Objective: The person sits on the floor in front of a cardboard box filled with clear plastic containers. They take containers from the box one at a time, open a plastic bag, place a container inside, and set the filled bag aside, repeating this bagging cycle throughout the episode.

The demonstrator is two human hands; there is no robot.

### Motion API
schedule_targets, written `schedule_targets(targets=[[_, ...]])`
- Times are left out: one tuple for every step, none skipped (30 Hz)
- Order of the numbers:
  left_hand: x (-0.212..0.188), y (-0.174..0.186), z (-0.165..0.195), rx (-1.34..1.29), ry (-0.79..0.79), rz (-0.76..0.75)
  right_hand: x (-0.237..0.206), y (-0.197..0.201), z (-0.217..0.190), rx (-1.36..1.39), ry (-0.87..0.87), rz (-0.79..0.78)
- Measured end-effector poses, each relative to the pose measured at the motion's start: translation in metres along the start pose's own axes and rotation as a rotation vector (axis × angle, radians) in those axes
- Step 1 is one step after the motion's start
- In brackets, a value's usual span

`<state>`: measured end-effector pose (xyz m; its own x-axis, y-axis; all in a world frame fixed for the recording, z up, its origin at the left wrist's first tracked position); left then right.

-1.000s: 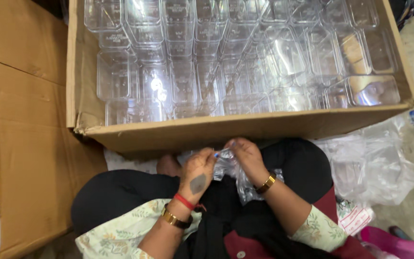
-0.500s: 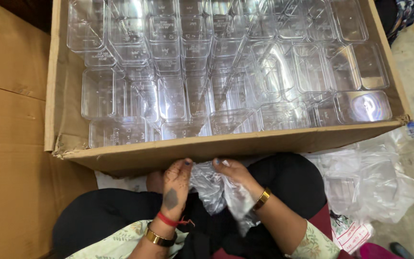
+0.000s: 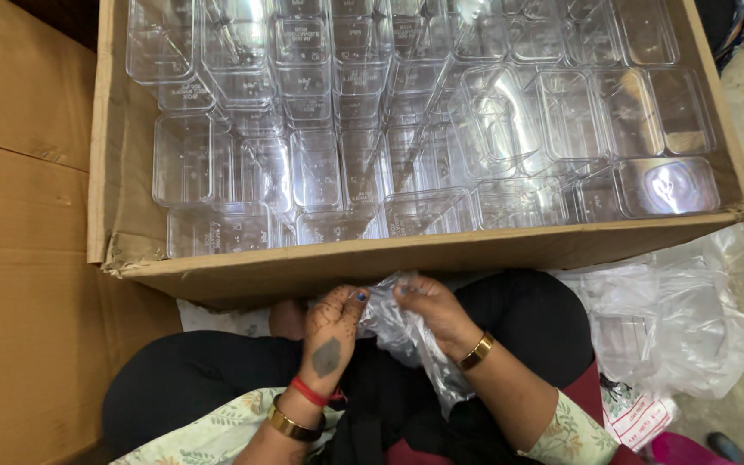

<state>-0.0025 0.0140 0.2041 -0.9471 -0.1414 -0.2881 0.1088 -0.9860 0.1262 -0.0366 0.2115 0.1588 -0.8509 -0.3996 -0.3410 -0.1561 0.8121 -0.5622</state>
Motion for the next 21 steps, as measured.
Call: schedule_targets(targets=[[0.000,-0.001,-0.001,-0.042,-0.001,-0.006,0.000,0.001,0.000,0.114,-0.018,-0.005],[0.000,-0.002,-0.002,-0.065,0.017,0.002,0.000,0.001,-0.001,0.228,-0.037,-0.010],[0.001,-0.002,-0.004,-0.086,0.034,0.011,0.000,0.001,-0.002,0.219,-0.032,-0.008],[0.002,-0.002,-0.007,-0.106,0.051,0.020,0.000,0.001,-0.003,0.210,-0.027,-0.007],[0.003,-0.001,-0.010,-0.054,0.034,0.033,0.000,0.001,-0.003,0.202,-0.022,-0.005],[0.004,0.000,-0.015,-0.001,0.019,0.045,0.000,0.001,-0.004,0.085,0.006,-0.006],[0.006,0.000,-0.021,0.052,0.004,0.060,0.000,0.001,-0.004,-0.032,0.032,-0.010],[0.007,0.001,-0.027,0.082,-0.026,0.037,0.000,0.000,-0.003,-0.144,0.053,-0.023],[0.009,0.000,-0.035,0.116,-0.049,0.017,0.000,0.000,-0.002,-0.112,0.032,-0.046],[0.011,-0.003,-0.043,0.146,-0.075,-0.004,-0.001,0.001,-0.001,-0.086,0.013,-0.068],[0.012,-0.007,-0.051,0.220,-0.173,0.031,0.000,0.001,0.000,-0.059,-0.009,-0.098],[0.012,-0.011,-0.059,0.299,-0.262,0.068,0.000,0.003,0.002,-0.086,-0.018,-0.037],[0.013,-0.016,-0.066,0.341,-0.406,0.068,0.001,0.008,0.001,-0.124,-0.023,0.013],[0.016,-0.018,-0.072,0.396,-0.549,0.082,0.005,0.011,0.001,-0.162,-0.030,0.044],[0.019,-0.018,-0.080,0.238,-0.338,0.024,0.008,0.013,0.001,-0.162,-0.031,-0.005],[0.025,-0.023,-0.086,0.059,-0.143,-0.048,0.011,0.019,-0.002,-0.171,-0.022,-0.034],[0.028,-0.027,-0.090,-0.133,0.052,-0.137,0.011,0.024,-0.004,-0.185,-0.013,-0.046],[0.033,-0.028,-0.091,-0.046,-0.041,-0.059,0.013,0.027,-0.003,-0.237,0.013,-0.053],[0.037,-0.028,-0.092,0.044,-0.134,0.008,0.013,0.030,-0.002,-0.283,0.044,-0.049],[0.040,-0.028,-0.091,0.133,-0.233,0.063,0.014,0.033,0.000,-0.330,0.084,-0.034],[0.043,-0.028,-0.091,-0.120,-0.137,0.009,0.013,0.036,0.002,-0.325,0.093,-0.030]])
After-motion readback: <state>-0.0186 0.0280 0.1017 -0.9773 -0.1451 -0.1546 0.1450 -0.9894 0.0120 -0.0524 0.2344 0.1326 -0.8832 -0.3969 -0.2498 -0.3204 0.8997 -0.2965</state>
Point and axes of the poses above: each hand's wrist, its own x-axis towards the middle knuckle, its own y-axis out of the back of the hand, z = x × y, the point moved 1 cm from there along x, towards the middle knuckle, and after that the axes turned 10 degrees about y, right-handed, at the moved point
